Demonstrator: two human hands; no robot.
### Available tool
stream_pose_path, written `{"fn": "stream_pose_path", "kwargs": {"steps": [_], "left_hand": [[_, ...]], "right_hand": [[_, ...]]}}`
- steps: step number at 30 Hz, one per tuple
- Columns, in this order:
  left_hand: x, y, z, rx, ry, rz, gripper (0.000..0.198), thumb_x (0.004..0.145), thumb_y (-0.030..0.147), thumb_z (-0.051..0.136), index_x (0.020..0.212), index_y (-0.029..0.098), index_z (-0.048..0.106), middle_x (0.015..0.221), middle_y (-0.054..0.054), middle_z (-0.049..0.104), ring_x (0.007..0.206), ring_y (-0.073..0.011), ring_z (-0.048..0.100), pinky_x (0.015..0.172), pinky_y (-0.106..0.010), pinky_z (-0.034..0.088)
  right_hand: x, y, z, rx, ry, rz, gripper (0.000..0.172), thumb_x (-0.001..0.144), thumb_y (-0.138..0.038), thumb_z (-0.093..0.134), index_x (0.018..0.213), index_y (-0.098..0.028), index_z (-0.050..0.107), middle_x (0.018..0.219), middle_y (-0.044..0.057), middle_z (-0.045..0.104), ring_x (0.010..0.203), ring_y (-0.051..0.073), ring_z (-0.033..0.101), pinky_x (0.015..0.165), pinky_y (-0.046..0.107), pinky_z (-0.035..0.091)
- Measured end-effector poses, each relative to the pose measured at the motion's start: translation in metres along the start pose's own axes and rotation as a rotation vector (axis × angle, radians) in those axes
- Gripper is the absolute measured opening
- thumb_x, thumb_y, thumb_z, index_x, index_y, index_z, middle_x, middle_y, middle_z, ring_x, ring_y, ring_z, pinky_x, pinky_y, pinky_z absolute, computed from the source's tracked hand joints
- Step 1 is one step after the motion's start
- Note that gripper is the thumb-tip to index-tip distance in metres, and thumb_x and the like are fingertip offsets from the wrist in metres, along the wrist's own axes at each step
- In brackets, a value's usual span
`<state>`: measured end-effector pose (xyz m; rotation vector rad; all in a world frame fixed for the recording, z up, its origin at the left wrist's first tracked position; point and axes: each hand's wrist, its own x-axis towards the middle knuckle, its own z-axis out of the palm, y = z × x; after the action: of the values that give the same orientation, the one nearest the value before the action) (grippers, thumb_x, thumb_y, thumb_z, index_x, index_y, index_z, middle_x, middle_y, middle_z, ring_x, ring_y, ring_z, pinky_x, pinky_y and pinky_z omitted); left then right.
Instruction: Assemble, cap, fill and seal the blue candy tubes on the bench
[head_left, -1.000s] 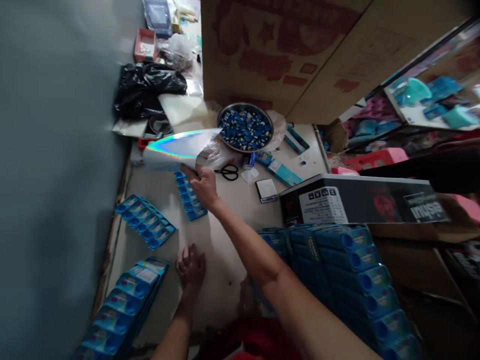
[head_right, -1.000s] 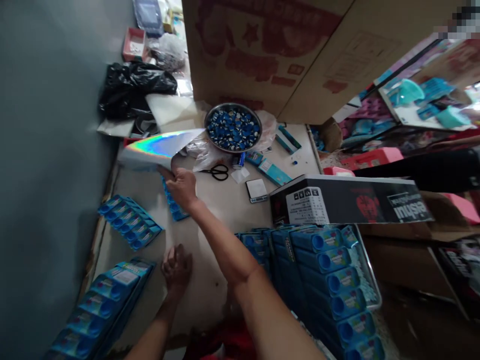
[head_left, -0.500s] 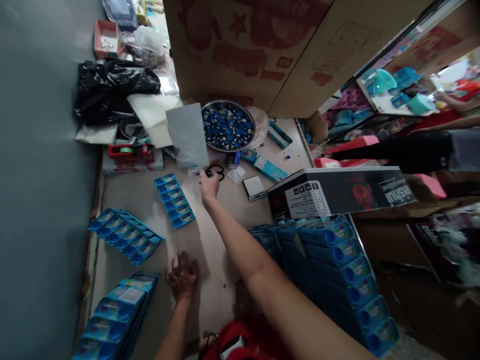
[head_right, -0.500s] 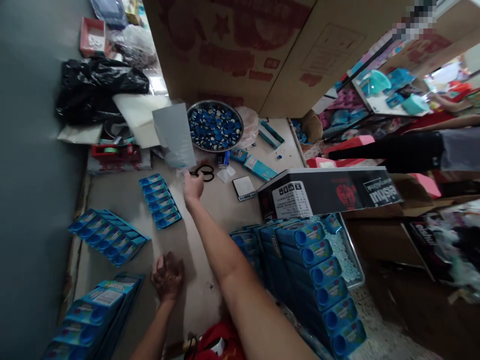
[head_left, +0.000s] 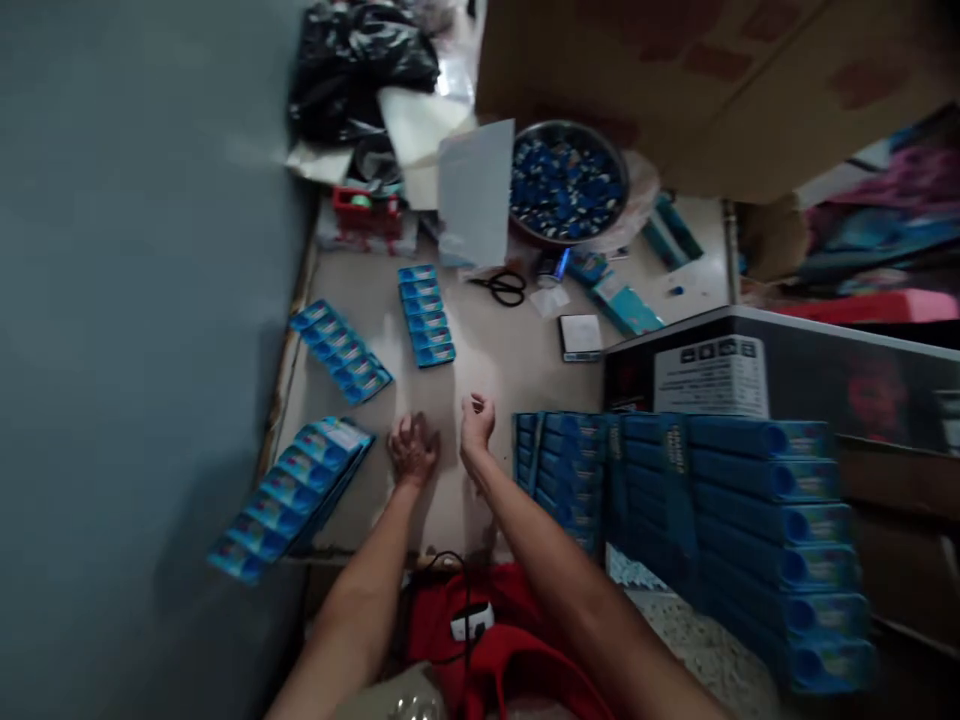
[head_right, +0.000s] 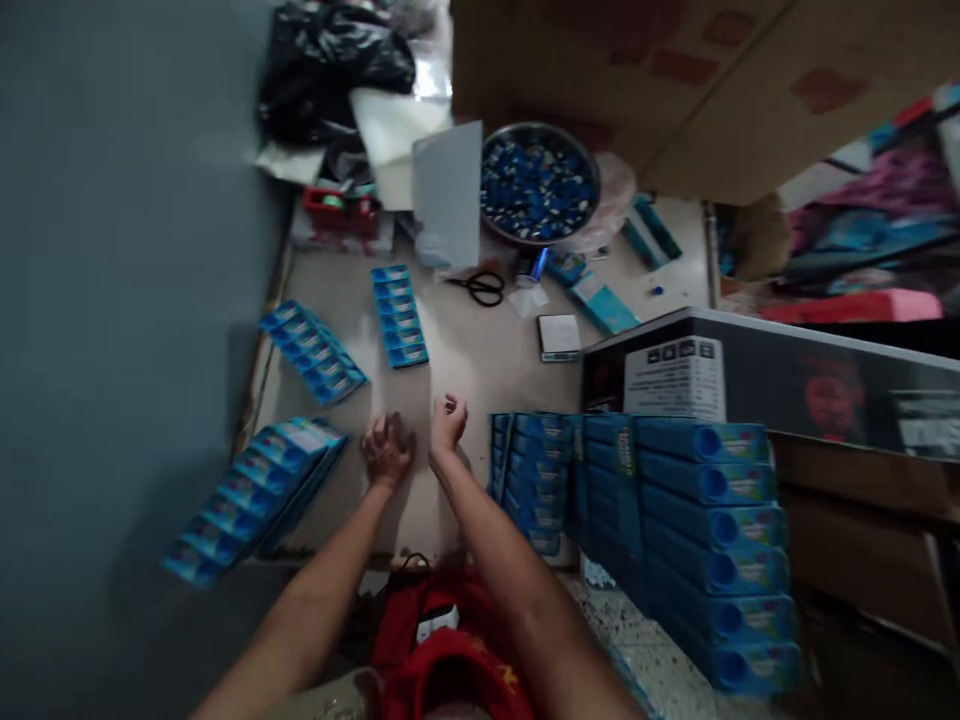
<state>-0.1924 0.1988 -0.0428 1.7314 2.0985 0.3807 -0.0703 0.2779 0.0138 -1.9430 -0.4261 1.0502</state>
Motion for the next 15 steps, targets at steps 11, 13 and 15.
{"fn": "stream_pose_path", "kwargs": {"steps": [11,13,15], "left_hand": [[-0.038,-0.002,-0.05,-0.247,-0.114,0.189,0.042,0.09,0.027,0.071,0.131,0.015,0.068,0.139,-0.02,0.064,0.135,-0.0309,0.057,0.117,-0.046,0.045],[-0.073,-0.014,-0.077,-0.263,-0.119,0.276,0.03,0.096,0.026,0.063,0.125,0.023,0.071,0.128,-0.012,0.071,0.126,-0.0258,0.063,0.115,-0.044,0.047],[-0.116,-0.034,-0.106,-0.26,-0.047,0.343,0.024,0.099,0.029,0.06,0.119,0.028,0.073,0.124,-0.008,0.073,0.127,-0.0245,0.064,0.118,-0.045,0.044]], "right_hand": [[-0.103,0.079,-0.117,-0.321,-0.436,-0.111,0.04,0.068,-0.048,0.07,0.095,-0.018,0.07,0.1,0.009,0.072,0.09,0.022,0.063,0.089,0.036,0.05],[-0.116,0.086,-0.145,-0.358,-0.507,-0.095,0.04,0.067,-0.051,0.072,0.091,-0.019,0.072,0.094,0.009,0.073,0.085,0.024,0.065,0.083,0.038,0.051],[-0.127,0.091,-0.169,-0.385,-0.553,-0.079,0.04,0.066,-0.054,0.075,0.086,-0.02,0.073,0.086,0.009,0.073,0.08,0.025,0.066,0.078,0.039,0.051]]}}
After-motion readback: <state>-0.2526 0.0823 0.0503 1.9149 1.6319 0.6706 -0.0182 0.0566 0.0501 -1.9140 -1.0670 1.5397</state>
